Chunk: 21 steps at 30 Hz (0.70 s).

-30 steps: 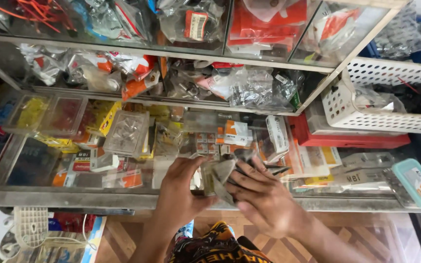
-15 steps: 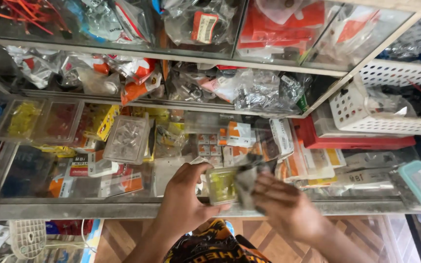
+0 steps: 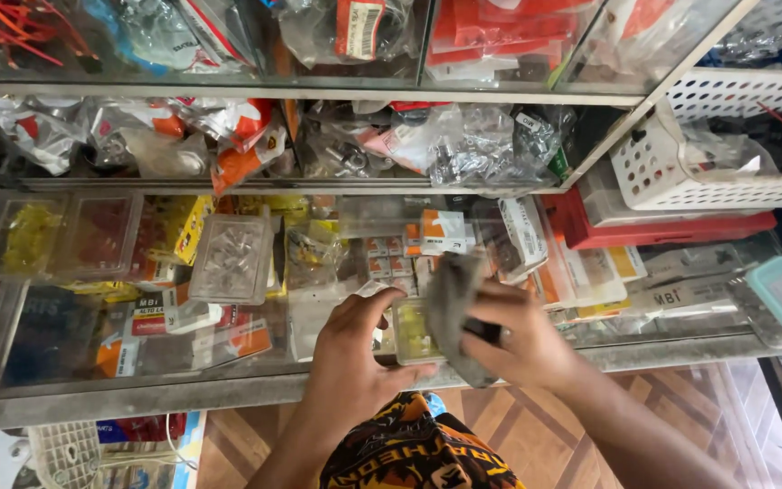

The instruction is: The person wipes a black box and several small plastic containers with a cloth on a glass display counter. The person handles the items one by one, wiping them down and placing them back on the counter.

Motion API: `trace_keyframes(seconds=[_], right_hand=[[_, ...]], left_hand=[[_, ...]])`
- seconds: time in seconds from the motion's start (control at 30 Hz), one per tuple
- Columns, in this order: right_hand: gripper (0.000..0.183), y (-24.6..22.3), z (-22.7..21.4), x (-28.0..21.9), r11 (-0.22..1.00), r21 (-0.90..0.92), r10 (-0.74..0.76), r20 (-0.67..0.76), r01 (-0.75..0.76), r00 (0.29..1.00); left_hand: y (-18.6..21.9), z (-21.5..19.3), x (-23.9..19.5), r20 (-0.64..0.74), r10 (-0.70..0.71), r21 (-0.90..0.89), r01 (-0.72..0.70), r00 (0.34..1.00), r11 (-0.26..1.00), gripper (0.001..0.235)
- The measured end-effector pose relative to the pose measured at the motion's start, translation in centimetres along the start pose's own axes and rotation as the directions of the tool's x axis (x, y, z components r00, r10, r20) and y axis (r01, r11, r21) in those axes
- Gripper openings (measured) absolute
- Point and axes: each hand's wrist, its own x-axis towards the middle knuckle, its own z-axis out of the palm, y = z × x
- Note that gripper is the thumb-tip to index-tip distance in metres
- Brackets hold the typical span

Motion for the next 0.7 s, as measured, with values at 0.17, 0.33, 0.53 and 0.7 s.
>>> trace_keyframes(seconds=[0.17, 0.33, 0.53, 0.7], right_hand=[[0.063, -0.8, 1.2, 3.5, 0.883, 0.027, 0.462, 0.129, -0.469, 0.878], [0.027, -0.3, 2.0, 3.5, 0.886, -0.214, 0.439, 0.103, -0.412, 0.892], [0.038, 0.5, -0.8, 2.9, 0.914, 0.072, 0.367, 0.270, -0.399, 0.890], [0.042, -2.3, 0.5, 5.2, 0.599, -0.175, 0.764, 0.418, -0.782, 0.492]], left_hand=[[0.5, 0.0, -0.2, -0.036, 0.013, 0.008, -0.012, 0.999, 1.000, 0.088], [0.1, 0.2, -0.7, -0.084, 0.023, 0.018, -0.022, 0.996, 1.000, 0.087], [0.7, -0.2, -0.8, -0.118, 0.056, 0.005, -0.056, 0.991, 0.998, 0.082], [-0.1, 0.2, -0.9, -0.124, 0.063, 0.035, -0.059, 0.990, 0.998, 0.089]])
